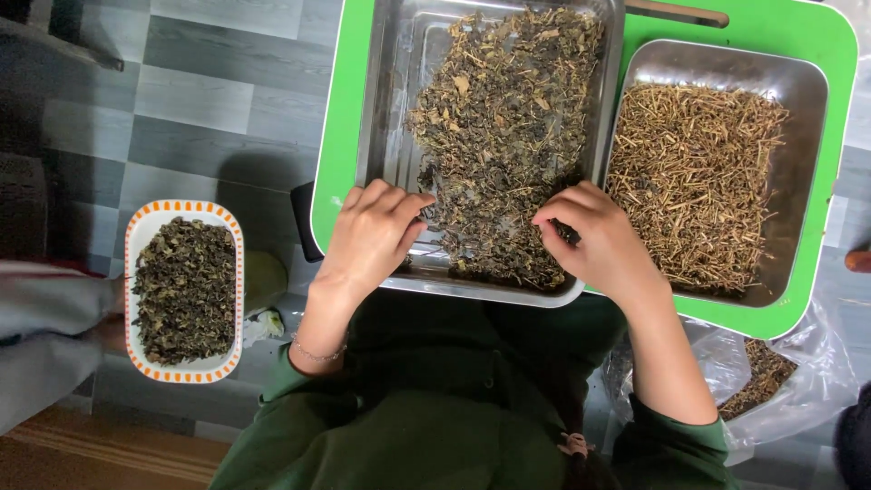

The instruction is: Sorting dried tea leaves by hand to remove stems and debris into separate containers.

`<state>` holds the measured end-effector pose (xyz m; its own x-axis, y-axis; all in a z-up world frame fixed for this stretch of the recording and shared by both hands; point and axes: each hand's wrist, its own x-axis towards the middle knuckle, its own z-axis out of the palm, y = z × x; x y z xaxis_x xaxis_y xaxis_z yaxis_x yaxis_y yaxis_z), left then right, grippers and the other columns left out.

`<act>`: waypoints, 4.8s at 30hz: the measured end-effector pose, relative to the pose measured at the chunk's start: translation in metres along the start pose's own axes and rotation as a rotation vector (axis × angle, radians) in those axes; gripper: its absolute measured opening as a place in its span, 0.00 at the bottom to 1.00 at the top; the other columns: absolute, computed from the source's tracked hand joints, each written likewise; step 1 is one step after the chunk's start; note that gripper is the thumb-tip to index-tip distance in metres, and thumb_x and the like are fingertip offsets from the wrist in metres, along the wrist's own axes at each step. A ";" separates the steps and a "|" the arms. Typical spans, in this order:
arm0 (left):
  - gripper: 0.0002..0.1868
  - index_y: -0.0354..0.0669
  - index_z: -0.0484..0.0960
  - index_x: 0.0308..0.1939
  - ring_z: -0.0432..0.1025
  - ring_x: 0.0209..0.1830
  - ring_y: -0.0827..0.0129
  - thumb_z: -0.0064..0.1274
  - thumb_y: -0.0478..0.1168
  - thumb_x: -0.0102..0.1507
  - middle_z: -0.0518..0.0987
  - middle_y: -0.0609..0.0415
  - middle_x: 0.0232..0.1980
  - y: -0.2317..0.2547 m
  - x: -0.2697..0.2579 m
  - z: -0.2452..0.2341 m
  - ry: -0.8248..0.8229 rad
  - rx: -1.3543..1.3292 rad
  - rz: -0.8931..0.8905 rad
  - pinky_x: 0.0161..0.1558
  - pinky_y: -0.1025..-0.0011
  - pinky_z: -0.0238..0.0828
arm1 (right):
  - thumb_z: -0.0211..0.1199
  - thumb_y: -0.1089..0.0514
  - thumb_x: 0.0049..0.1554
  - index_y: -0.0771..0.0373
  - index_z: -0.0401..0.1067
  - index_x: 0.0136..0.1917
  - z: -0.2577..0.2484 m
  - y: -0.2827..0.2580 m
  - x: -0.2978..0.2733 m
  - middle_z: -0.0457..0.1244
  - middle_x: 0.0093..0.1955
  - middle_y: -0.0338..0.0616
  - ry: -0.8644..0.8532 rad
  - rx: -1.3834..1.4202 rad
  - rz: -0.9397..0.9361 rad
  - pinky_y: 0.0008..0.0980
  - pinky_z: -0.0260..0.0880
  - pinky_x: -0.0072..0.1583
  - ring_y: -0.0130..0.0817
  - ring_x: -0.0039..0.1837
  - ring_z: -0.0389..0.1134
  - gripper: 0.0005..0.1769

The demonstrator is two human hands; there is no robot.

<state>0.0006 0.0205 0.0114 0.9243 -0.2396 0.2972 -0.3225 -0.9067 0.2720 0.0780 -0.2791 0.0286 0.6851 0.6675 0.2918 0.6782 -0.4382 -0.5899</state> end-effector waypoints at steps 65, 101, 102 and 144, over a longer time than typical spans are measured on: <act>0.02 0.43 0.82 0.39 0.75 0.44 0.62 0.58 0.34 0.67 0.80 0.56 0.37 0.007 -0.036 -0.023 0.180 -0.352 -0.028 0.49 0.68 0.75 | 0.65 0.53 0.59 0.55 0.79 0.41 0.071 -0.039 0.033 0.61 0.38 0.38 -0.231 -0.299 -0.036 0.35 0.55 0.49 0.35 0.48 0.57 0.07; 0.05 0.52 0.85 0.37 0.69 0.44 0.67 0.67 0.40 0.60 0.76 0.62 0.34 -0.016 -0.009 -0.023 0.073 0.059 -0.111 0.52 0.66 0.60 | 0.59 0.60 0.61 0.59 0.79 0.45 0.063 -0.043 0.040 0.65 0.41 0.43 -0.422 -0.268 -0.006 0.36 0.63 0.49 0.38 0.49 0.62 0.08; 0.04 0.52 0.85 0.36 0.68 0.44 0.67 0.66 0.40 0.61 0.75 0.63 0.35 -0.017 -0.008 -0.025 0.057 0.053 -0.116 0.52 0.66 0.60 | 0.59 0.61 0.61 0.60 0.80 0.46 0.058 -0.042 0.040 0.66 0.41 0.44 -0.429 -0.272 -0.011 0.37 0.63 0.50 0.39 0.50 0.63 0.08; 0.10 0.53 0.88 0.41 0.65 0.55 0.53 0.58 0.44 0.57 0.83 0.58 0.43 -0.036 0.021 0.000 -0.569 0.591 0.354 0.53 0.46 0.64 | 0.63 0.56 0.59 0.58 0.76 0.52 -0.035 0.005 -0.066 0.71 0.50 0.38 0.107 -0.003 0.341 0.26 0.72 0.54 0.26 0.51 0.73 0.09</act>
<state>0.0316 0.0484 0.0081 0.8026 -0.5328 -0.2682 -0.5957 -0.7398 -0.3127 0.0451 -0.3466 0.0329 0.8959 0.4161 0.1559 0.4068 -0.6270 -0.6644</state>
